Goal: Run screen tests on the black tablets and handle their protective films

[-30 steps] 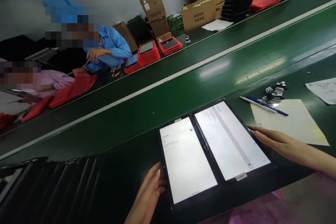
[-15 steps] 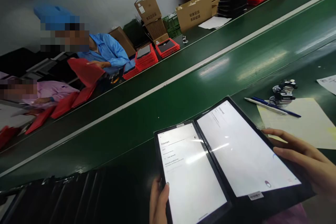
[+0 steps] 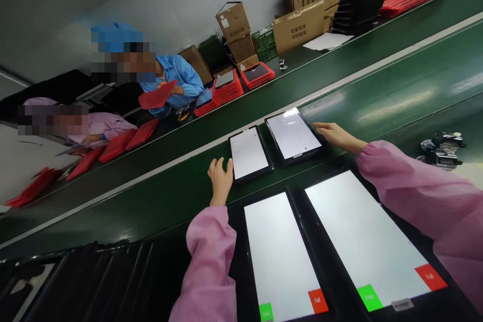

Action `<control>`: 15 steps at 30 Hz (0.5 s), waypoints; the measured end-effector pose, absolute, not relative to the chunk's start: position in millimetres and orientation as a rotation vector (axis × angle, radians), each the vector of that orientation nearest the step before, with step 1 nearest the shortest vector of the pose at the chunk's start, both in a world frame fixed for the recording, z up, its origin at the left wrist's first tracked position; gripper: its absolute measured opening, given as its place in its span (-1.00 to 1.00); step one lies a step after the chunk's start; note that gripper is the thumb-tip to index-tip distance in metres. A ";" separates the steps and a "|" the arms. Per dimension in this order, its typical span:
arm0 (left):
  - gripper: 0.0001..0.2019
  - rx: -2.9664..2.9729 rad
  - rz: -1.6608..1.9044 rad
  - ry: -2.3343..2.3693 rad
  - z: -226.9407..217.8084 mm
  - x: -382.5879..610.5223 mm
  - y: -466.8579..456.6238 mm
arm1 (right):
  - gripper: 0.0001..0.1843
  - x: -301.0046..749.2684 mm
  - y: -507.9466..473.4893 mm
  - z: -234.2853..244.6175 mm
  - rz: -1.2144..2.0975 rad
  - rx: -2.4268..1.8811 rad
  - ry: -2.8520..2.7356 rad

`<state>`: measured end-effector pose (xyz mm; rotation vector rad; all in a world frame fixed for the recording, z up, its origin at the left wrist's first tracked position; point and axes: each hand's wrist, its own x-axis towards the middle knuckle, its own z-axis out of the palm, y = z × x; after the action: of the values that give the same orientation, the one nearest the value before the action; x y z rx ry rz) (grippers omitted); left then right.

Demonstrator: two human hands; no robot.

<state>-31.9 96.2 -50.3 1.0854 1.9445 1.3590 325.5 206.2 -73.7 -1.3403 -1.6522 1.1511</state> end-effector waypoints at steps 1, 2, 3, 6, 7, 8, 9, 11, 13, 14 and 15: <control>-0.74 1.139 1.354 1.958 -53.9 -32.9 84.1 | -0.52 335.4 202.3 -76.4 1.122 -1.327 -1.705; -0.74 1.185 1.328 1.955 -57.8 -32.7 68.6 | -0.48 347.5 194.4 -78.5 1.100 -1.315 -1.760; -0.72 1.223 1.281 1.931 -62.0 -30.9 51.4 | -0.44 360.3 183.5 -79.8 1.089 -1.306 -1.817; -0.56 1.283 1.109 1.806 -76.9 -16.8 3.2 | -0.35 391.6 142.4 -80.7 1.110 -1.305 -1.994; -0.49 1.282 1.084 1.787 -82.1 -10.5 -8.3 | -0.35 397.6 129.8 -80.6 1.118 -1.314 -2.043; -0.44 1.273 1.080 1.787 -87.0 -4.2 -16.9 | -0.36 401.4 119.3 -80.8 1.115 -1.325 -2.078; -0.40 1.262 1.091 1.801 -91.5 1.4 -22.4 | -0.38 403.1 111.5 -81.3 1.101 -1.337 -2.099; -0.36 1.238 1.119 1.851 -98.3 9.2 -26.0 | -0.38 402.4 104.3 -83.7 1.053 -1.354 -2.103; -0.37 1.227 1.121 1.899 -100.9 11.8 -23.9 | -0.38 398.8 104.2 -86.7 0.993 -1.353 -2.088; -0.38 1.231 1.114 1.919 -100.1 12.0 -22.7 | -0.39 397.0 104.3 -87.5 0.960 -1.342 -2.086; -0.40 1.242 1.107 1.937 -97.7 12.2 -22.5 | -0.42 395.6 102.8 -87.3 0.921 -1.326 -2.090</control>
<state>12.2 -22.5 -97.7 1.2415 1.9371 1.1071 395.6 102.8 -87.3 -1.3256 -2.0902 0.9211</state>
